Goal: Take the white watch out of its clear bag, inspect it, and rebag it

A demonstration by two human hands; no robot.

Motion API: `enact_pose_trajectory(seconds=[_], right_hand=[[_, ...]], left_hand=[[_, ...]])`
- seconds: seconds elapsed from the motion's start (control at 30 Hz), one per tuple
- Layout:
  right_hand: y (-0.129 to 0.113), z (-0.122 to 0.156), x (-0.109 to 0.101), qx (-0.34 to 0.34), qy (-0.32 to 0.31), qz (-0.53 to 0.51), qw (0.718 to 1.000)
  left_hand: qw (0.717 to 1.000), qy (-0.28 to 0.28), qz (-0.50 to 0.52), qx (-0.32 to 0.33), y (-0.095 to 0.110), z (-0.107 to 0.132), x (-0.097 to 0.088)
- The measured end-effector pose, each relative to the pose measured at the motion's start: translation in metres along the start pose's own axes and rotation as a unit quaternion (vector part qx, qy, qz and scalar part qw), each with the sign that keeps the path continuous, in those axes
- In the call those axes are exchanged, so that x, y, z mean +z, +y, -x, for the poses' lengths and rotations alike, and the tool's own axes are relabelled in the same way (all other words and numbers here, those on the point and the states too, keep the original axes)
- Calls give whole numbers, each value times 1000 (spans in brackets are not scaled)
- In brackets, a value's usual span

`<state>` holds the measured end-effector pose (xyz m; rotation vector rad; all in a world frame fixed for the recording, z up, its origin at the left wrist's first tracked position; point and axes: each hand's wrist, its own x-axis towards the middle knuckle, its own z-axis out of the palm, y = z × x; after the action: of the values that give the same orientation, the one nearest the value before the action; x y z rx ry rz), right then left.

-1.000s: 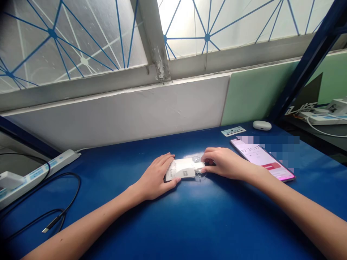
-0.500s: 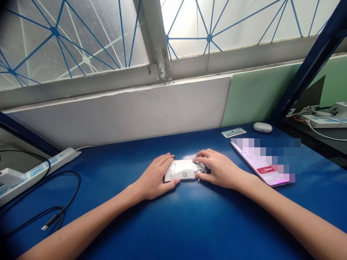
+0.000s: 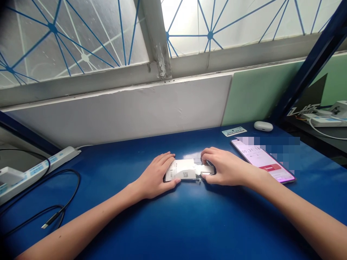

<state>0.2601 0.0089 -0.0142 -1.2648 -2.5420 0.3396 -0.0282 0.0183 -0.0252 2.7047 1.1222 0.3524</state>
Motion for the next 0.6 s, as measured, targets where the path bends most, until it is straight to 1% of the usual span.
enact_pose_trajectory(seconds=[0.33,0.5,0.6], right_hand=[[-6,-3,14,-43,23,3,999],[-6,-4,17,-53,55,81,994],[-4,-5,19,-37,65,122,990]], left_hand=[[1000,-8,1,-15,1,-1,-1],[1000,2,1,-7,1,-1,-2],[1000,3,-1,-10,1,-1,-2]])
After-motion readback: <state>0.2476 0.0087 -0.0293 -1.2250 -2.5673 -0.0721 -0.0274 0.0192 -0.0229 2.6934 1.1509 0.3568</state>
